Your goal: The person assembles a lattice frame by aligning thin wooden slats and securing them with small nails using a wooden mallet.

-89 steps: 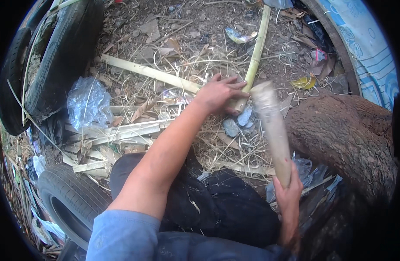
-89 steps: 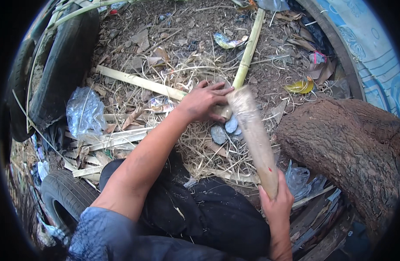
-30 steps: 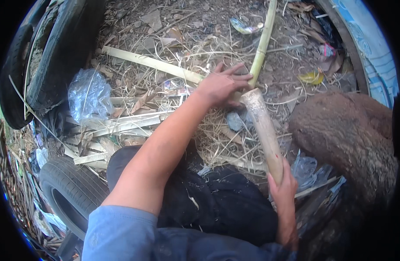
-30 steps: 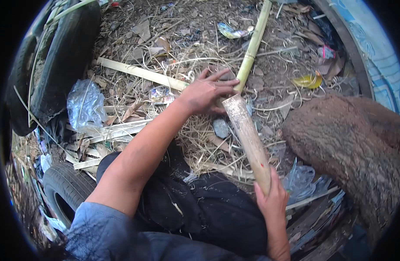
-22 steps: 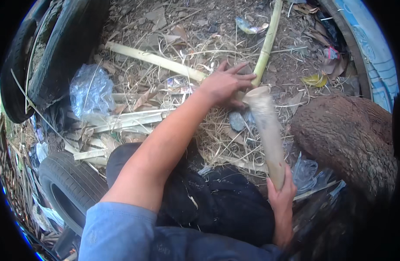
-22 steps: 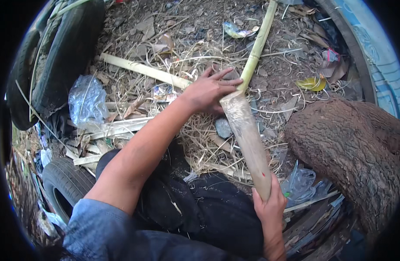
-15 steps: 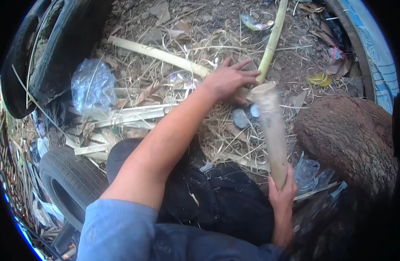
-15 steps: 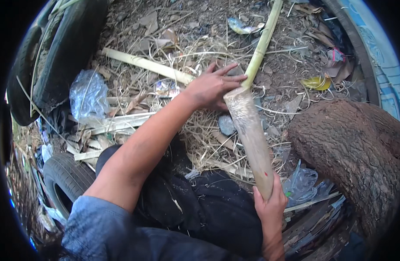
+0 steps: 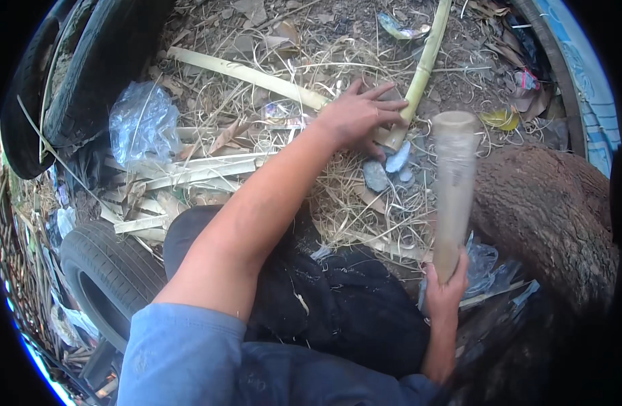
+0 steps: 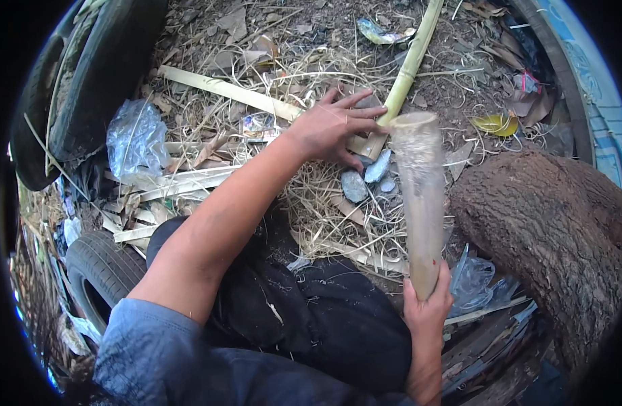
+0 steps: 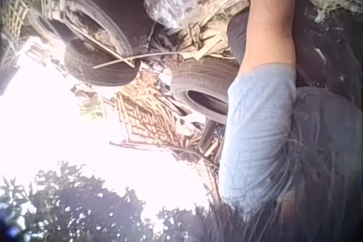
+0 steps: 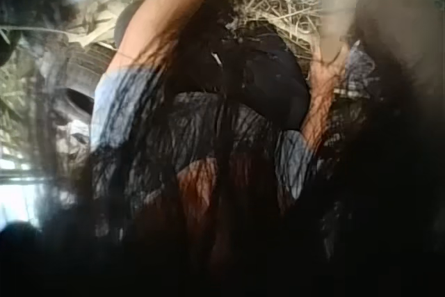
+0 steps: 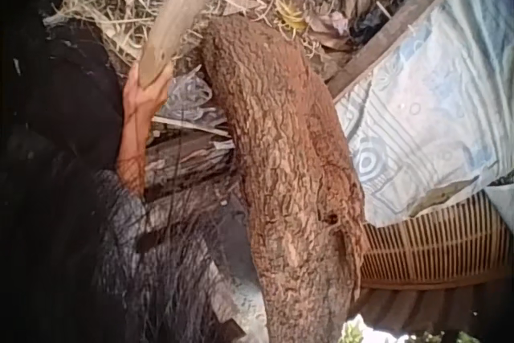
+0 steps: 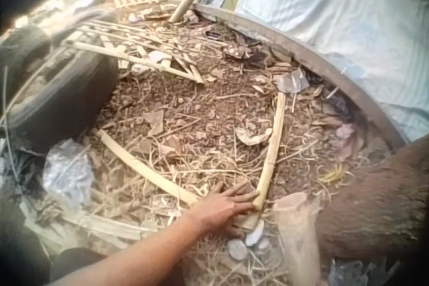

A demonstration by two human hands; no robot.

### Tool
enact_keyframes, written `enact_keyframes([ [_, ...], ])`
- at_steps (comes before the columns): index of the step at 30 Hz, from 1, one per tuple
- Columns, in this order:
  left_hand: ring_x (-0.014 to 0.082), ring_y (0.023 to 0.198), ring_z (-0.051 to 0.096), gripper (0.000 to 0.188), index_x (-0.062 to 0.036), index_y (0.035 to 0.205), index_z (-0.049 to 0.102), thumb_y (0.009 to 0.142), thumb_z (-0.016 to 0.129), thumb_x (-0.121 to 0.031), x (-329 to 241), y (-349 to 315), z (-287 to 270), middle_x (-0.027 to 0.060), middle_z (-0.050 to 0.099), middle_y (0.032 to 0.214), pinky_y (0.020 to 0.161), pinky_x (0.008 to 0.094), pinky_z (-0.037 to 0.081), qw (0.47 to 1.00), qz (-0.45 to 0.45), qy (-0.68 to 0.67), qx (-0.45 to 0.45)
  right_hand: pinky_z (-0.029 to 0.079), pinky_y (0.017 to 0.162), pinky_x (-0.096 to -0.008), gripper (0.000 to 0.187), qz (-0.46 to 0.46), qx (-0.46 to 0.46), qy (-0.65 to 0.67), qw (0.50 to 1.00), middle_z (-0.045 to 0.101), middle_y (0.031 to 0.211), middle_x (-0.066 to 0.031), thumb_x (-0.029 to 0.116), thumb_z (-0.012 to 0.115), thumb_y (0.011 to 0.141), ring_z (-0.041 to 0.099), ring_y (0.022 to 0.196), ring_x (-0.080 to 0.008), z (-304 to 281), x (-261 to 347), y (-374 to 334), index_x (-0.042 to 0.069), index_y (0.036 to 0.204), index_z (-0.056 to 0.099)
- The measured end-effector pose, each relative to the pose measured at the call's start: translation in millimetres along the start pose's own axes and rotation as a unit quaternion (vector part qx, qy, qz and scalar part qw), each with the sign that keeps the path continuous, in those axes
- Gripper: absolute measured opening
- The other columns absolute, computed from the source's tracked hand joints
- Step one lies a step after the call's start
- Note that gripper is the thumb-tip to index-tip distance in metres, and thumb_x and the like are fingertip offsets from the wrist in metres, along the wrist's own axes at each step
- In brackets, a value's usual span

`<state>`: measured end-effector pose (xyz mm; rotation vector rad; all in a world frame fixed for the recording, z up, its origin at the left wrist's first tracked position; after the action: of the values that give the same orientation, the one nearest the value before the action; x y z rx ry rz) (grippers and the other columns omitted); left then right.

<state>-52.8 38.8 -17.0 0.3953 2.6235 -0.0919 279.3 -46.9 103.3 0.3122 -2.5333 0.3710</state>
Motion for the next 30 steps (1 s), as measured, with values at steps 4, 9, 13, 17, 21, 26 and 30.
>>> enact_keyframes([
  [4, 0.0217, 0.150, 0.020, 0.069, -0.0366, 0.133, 0.057, 0.069, 0.078, -0.055, 4.1, 1.3, -2.8, -0.0065, 0.044, 0.152, 0.119, 0.0625, 0.017, 1.000, -0.004, 0.028, 0.010, 0.056, 0.078, -0.0443, 0.071, -0.107, -0.003, -0.020, 0.994, 0.066, 0.109, -0.0252, 0.017, 0.079, 0.075, 0.069, 0.093, -0.0424, -5.6, 20.0, 4.4, -0.003, 0.134, 0.046],
  [9, 0.0190, 0.150, 0.022, 0.055, -0.0396, 0.133, 0.056, 0.079, 0.067, -0.045, 12.3, 1.5, 9.6, -0.0101, 0.043, 0.152, 0.120, 0.0607, 0.014, 0.999, 0.015, 0.011, -0.036, 0.056, 0.077, -0.0444, 0.073, -0.148, 0.023, -0.075, 0.986, 0.066, 0.109, -0.0240, 0.017, 0.082, 0.071, 0.069, 0.091, -0.0409, -3.9, 13.1, 4.9, -0.003, 0.133, 0.048],
  [13, 0.0211, 0.149, 0.022, 0.083, -0.0285, 0.135, 0.057, 0.060, 0.087, -0.050, 10.9, 7.8, 10.9, -0.0068, 0.040, 0.155, 0.121, 0.0603, 0.015, 0.999, 0.011, 0.014, -0.034, 0.056, 0.073, -0.0442, 0.071, -0.199, -0.016, -0.084, 0.976, 0.067, 0.106, -0.0222, 0.018, 0.081, 0.072, 0.069, 0.087, -0.0401, -9.8, 11.4, -0.3, -0.002, 0.132, 0.050],
  [17, 0.0186, 0.150, 0.021, 0.052, -0.0371, 0.130, 0.059, 0.079, 0.069, -0.045, 6.9, 3.3, 2.4, -0.0095, 0.040, 0.155, 0.120, 0.0614, 0.016, 1.000, 0.001, 0.013, -0.006, 0.056, 0.068, -0.0442, 0.068, -0.107, 0.104, -0.273, 0.950, 0.067, 0.098, -0.0217, 0.019, 0.080, 0.072, 0.069, 0.081, -0.0403, -14.8, 11.7, 19.3, -0.004, 0.130, 0.051],
  [21, 0.0184, 0.150, 0.019, 0.066, -0.0368, 0.129, 0.060, 0.067, 0.082, -0.032, 8.9, 8.3, 9.0, -0.0095, 0.040, 0.155, 0.119, 0.0628, 0.019, 0.999, 0.010, -0.011, -0.049, 0.053, 0.062, -0.0457, 0.066, -0.238, -0.057, -0.109, 0.964, 0.065, 0.094, -0.0204, 0.020, 0.077, 0.076, 0.066, 0.074, -0.0405, -13.3, 25.8, -0.2, 0.001, 0.133, 0.051],
  [26, 0.0215, 0.151, 0.018, 0.076, -0.0366, 0.133, 0.057, 0.063, 0.085, -0.044, 11.4, 9.9, -1.4, -0.0064, 0.040, 0.155, 0.119, 0.0627, 0.016, 1.000, -0.006, 0.000, -0.014, 0.055, 0.071, -0.0464, 0.067, -0.153, 0.039, -0.211, 0.965, 0.067, 0.103, -0.0243, 0.019, 0.078, 0.076, 0.068, 0.085, -0.0429, -14.4, 17.2, 10.0, -0.002, 0.133, 0.049],
  [30, 0.0222, 0.150, 0.018, 0.080, -0.0349, 0.133, 0.057, 0.061, 0.085, -0.052, 6.3, 0.9, -3.8, -0.0062, 0.039, 0.155, 0.119, 0.0623, 0.017, 1.000, 0.006, -0.005, -0.026, 0.055, 0.074, -0.0458, 0.066, -0.087, 0.008, -0.160, 0.983, 0.066, 0.108, -0.0247, 0.017, 0.076, 0.078, 0.067, 0.092, -0.0443, -22.2, 26.0, -3.7, 0.000, 0.135, 0.048],
])
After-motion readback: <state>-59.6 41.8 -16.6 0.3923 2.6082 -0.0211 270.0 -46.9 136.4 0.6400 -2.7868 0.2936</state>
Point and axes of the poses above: each hand's wrist, its own y-axis towards the middle knuckle, its own z-axis out of the palm, x = y × z, the point moved 1 cm from there along y, towards the middle knuckle
